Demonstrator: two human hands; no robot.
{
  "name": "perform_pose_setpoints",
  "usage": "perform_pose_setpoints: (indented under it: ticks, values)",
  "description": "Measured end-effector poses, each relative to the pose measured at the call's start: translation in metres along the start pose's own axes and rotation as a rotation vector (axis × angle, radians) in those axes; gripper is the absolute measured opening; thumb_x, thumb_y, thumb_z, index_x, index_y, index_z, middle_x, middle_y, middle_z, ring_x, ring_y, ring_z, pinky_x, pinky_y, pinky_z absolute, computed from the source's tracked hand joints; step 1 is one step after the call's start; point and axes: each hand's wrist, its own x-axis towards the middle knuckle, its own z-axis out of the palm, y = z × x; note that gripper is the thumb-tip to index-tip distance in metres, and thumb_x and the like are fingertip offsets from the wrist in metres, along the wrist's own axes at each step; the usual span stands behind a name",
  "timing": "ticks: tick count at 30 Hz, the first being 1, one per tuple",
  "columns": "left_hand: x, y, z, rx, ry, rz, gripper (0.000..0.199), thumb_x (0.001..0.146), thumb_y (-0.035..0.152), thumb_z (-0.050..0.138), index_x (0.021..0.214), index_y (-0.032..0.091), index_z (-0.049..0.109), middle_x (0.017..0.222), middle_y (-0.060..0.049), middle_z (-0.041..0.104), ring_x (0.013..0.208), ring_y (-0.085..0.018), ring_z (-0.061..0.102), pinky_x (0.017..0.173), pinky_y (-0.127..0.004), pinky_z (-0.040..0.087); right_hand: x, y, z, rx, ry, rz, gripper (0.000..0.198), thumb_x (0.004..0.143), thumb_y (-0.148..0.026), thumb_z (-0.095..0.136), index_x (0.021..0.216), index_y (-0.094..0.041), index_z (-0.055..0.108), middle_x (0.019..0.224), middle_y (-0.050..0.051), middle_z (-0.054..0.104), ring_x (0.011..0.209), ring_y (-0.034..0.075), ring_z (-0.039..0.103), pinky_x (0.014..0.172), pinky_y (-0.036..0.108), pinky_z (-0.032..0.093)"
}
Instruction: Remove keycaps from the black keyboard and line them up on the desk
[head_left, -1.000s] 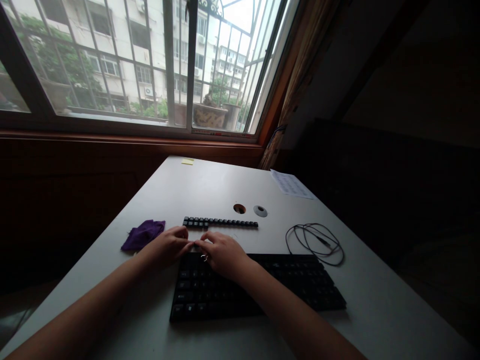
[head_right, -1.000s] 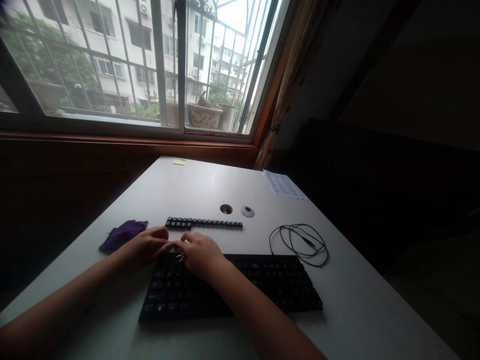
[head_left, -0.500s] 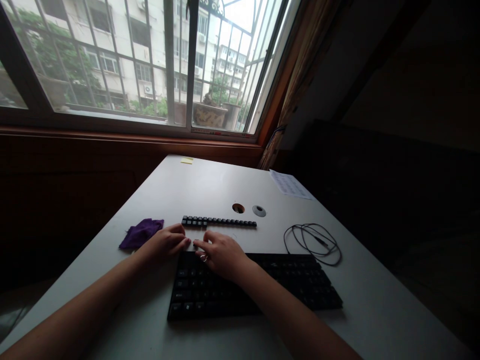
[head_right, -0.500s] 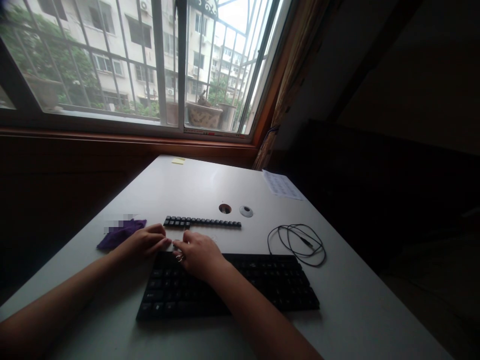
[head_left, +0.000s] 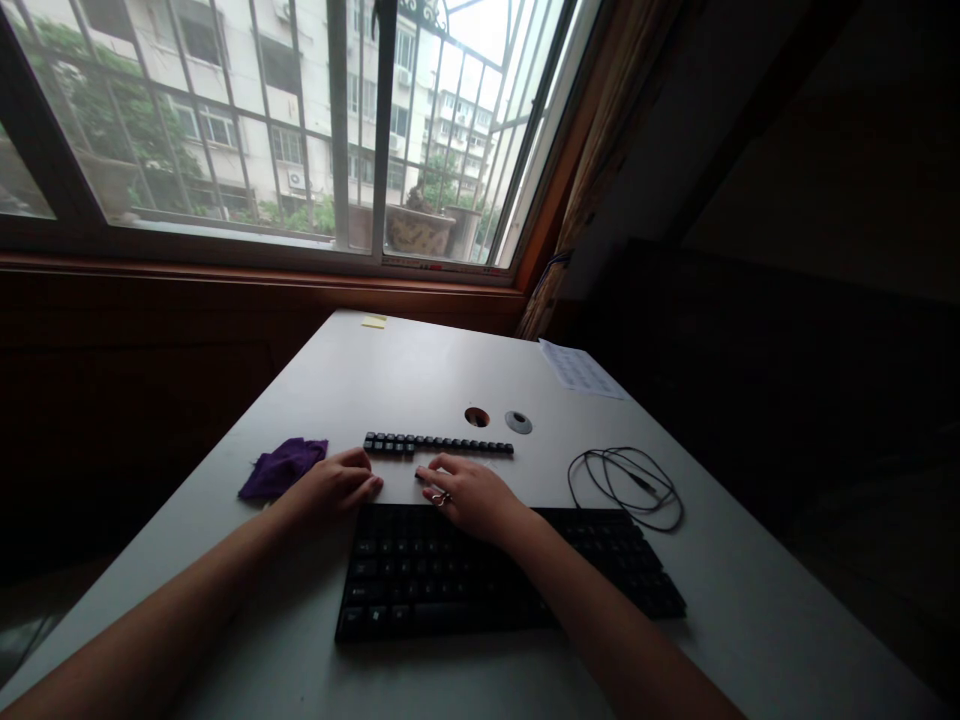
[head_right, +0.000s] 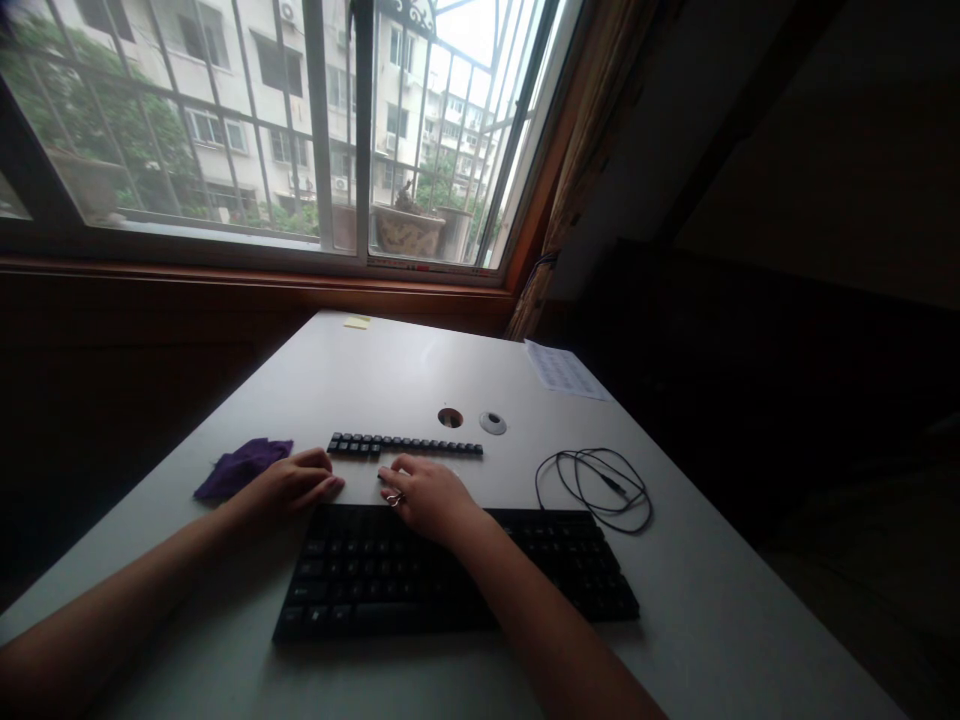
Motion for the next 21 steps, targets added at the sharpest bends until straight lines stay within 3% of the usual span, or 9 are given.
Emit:
perform_pose_setpoints:
  ticks: [8,14,21]
  values:
    - [0.000,0.002,-0.001,-0.002,-0.011,-0.009,0.033,0.100,0.031,0.045,0.085,0.016,0.070,0.090,-0.005,0.057,0.074,-0.014,0.059,0.070,-0.025,0.048,0.001,0.005,0.002,0.022,-0.005,0.047,0.043,0.098,-0.033,0.046,0.140,-0.027,0.048,0.129,0.007,0.059,0.109,0.021,0.058,0.090,0.032,0.047]
    - [0.000,-0.001,0.001,0.003,-0.009,-0.001,0.030,0.099,0.030,0.047,0.088,0.016,0.071,0.091,-0.006,0.057,0.074,-0.014,0.060,0.069,-0.025,0.048,0.000,0.002,-0.002,-0.019,0.039,0.110,0.038,0.100,-0.032,0.039,0.135,-0.027,0.054,0.118,0.006,0.062,0.097,0.019,0.061,0.079,0.030,0.047]
    - [0.001,0.001,0.000,0.006,0.009,0.010,0.031,0.099,0.031,0.046,0.088,0.016,0.071,0.090,-0.005,0.057,0.073,-0.013,0.060,0.067,-0.024,0.048,0.003,-0.006,0.000,-0.081,-0.035,0.166,0.038,0.099,-0.033,0.041,0.135,-0.031,0.055,0.111,0.005,0.064,0.091,0.020,0.063,0.072,0.029,0.044]
